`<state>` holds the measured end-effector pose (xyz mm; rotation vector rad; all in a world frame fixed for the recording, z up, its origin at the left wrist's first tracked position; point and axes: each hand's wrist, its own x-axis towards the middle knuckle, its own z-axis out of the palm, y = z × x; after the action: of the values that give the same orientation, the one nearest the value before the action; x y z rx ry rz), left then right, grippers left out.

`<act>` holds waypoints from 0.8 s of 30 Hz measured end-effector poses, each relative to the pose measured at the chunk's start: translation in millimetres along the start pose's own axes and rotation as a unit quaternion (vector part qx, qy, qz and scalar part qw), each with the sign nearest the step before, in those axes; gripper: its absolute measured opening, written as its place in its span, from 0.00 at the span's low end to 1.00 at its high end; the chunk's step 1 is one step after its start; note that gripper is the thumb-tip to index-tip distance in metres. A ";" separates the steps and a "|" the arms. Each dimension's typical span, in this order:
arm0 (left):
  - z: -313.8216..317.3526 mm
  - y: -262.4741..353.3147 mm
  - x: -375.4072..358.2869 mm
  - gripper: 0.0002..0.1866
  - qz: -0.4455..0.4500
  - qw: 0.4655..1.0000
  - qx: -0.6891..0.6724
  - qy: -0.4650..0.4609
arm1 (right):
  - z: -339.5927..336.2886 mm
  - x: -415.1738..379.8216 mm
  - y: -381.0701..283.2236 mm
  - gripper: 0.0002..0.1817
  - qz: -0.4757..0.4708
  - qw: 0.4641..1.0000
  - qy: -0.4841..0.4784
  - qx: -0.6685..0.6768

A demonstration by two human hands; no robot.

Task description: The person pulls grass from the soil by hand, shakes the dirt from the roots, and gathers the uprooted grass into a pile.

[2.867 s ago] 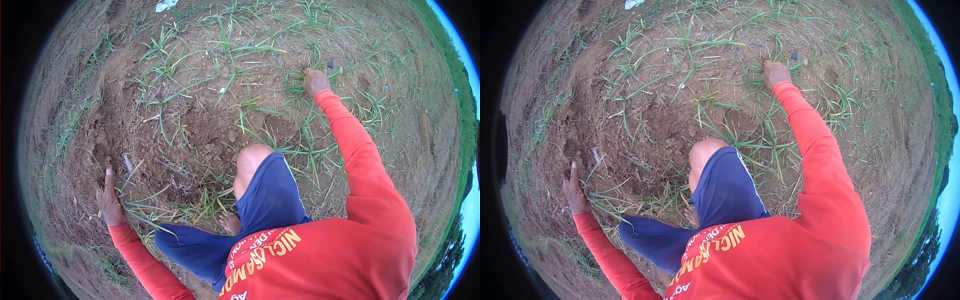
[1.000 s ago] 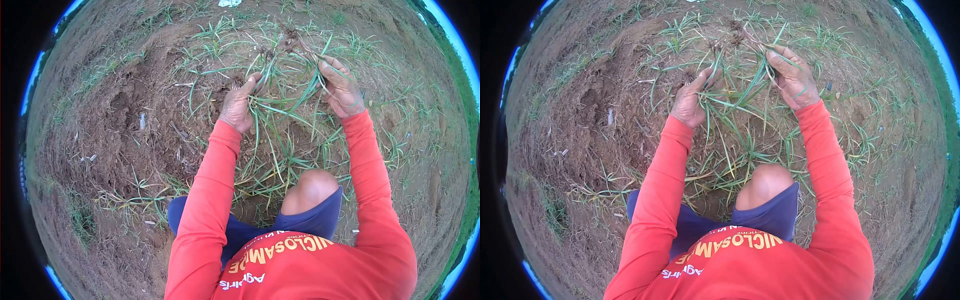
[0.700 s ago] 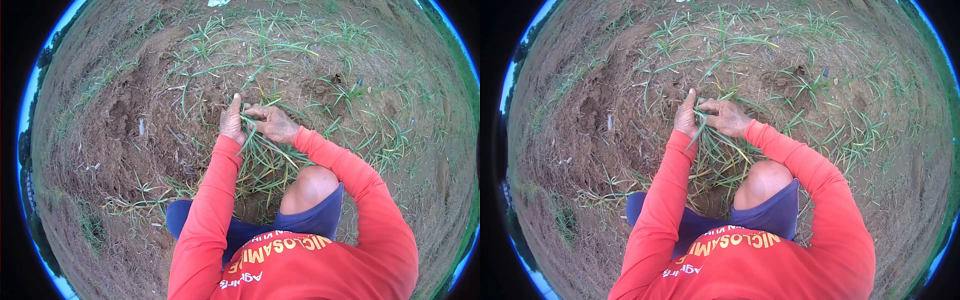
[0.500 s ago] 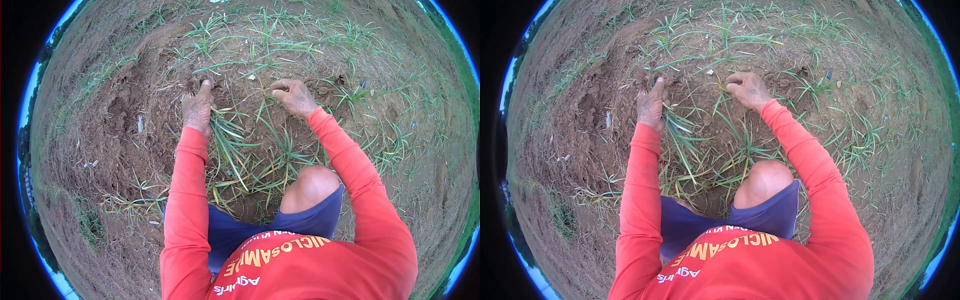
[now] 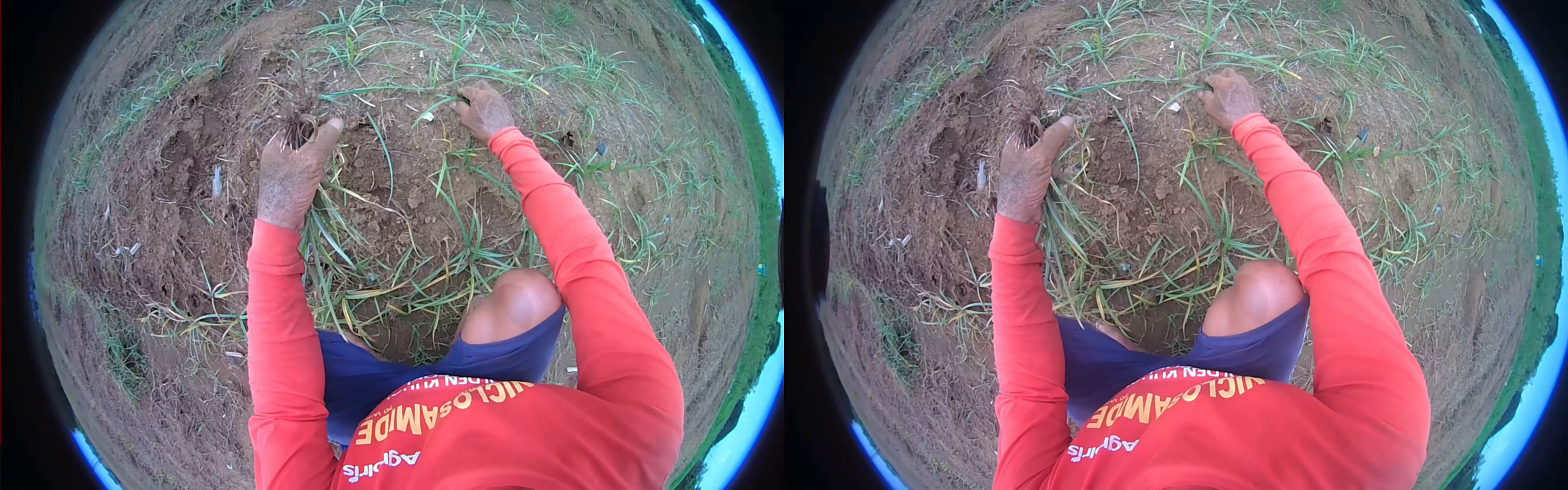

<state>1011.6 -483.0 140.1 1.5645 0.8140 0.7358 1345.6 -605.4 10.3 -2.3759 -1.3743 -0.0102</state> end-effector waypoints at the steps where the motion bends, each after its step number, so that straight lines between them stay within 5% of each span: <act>1: -0.6 2.7 -1.7 0.15 -0.020 0.999 0.024 -0.009 | 1.4 -1.3 3.7 0.17 -0.008 1.000 -0.007 -0.010; 3: -4.4 10.6 -0.8 0.16 -0.051 0.996 0.070 -0.022 | 2.9 -2.7 6.8 0.17 -0.028 0.999 -0.039 -0.027; 9: -21.8 -3.5 -1.8 0.17 0.117 0.985 0.115 -0.045 | -13.5 -5.4 -6.4 0.16 0.021 0.999 -0.038 0.011; 14: -37.0 2.6 -5.2 0.17 0.021 0.995 0.092 -0.035 | -23.0 -7.7 -8.4 0.16 0.032 0.999 -0.001 0.007; 15: -38.8 3.0 -4.1 0.17 0.020 0.995 0.088 -0.030 | -20.5 -11.4 -4.0 0.15 -0.011 0.997 0.069 0.017; 18: -43.2 0.0 3.9 0.17 -0.042 0.993 0.109 -0.021 | -79.2 -6.8 -18.2 0.17 0.065 0.993 0.088 0.052; 21: -33.8 -6.5 9.6 0.17 -0.014 0.997 0.071 -0.030 | -125.4 6.6 -3.5 0.19 0.070 0.992 0.012 0.104; 24: -25.0 -12.4 19.3 0.18 0.003 0.998 0.050 -0.042 | -119.3 3.6 -3.5 0.20 0.106 0.934 -0.035 0.341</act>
<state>1000.7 -452.1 131.7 1.6774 0.7940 0.6381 1366.9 -641.2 122.2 -1.9166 -0.9277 0.5276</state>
